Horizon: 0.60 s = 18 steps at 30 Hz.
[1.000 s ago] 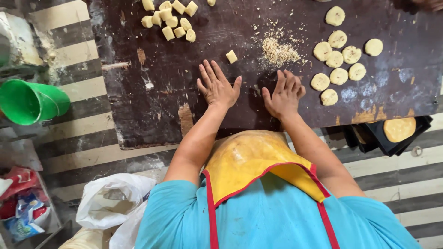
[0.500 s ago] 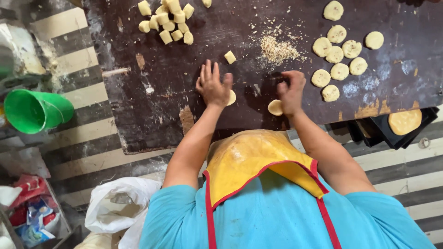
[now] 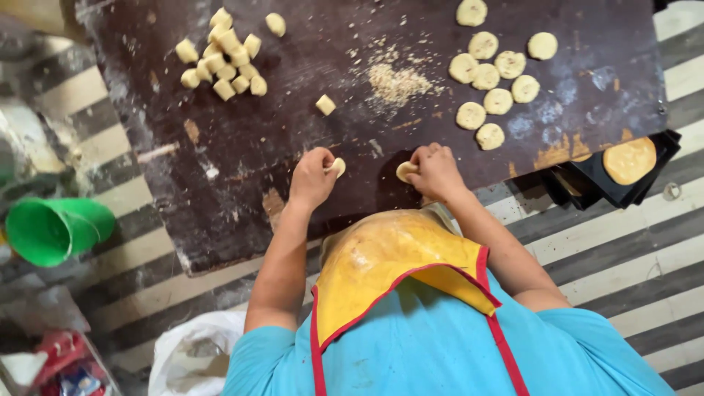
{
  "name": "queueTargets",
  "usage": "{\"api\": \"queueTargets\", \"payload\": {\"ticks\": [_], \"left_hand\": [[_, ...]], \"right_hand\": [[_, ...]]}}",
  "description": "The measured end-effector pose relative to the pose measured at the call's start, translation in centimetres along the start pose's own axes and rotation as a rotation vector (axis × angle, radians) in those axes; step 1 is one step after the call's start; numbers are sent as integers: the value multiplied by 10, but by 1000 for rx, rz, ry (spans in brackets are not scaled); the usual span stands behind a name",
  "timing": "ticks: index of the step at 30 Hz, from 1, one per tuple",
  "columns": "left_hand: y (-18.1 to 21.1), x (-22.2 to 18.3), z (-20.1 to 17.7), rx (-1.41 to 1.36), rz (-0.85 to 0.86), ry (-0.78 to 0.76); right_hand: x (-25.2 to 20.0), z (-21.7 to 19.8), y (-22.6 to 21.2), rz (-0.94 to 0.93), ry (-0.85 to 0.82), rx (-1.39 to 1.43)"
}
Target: The person takes small dough pieces from a pile on the worktable, presses and flattens each piece by hand into a round cookie, and places it with the finished cookies on the table. Other workers pass dough pieces and move finished cookies to trays at the side.
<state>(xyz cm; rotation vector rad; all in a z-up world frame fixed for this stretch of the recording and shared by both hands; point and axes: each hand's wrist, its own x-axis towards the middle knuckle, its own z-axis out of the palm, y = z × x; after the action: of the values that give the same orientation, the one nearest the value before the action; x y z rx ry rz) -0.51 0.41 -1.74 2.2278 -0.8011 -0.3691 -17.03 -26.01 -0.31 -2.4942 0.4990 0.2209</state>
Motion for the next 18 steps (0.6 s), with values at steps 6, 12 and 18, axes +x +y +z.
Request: {"api": "queueTargets", "payload": {"ticks": [6, 12, 18], "left_hand": [[35, 35, -4, -575, -277, -167], [189, 124, -52, -648, 344, 55], [284, 251, 70, -244, 669, 498]], "right_hand": [[-21, -28, 2, -13, -169, 391], [-45, -160, 21, -161, 448, 745], [-50, -303, 23, -544, 1192, 703]]}}
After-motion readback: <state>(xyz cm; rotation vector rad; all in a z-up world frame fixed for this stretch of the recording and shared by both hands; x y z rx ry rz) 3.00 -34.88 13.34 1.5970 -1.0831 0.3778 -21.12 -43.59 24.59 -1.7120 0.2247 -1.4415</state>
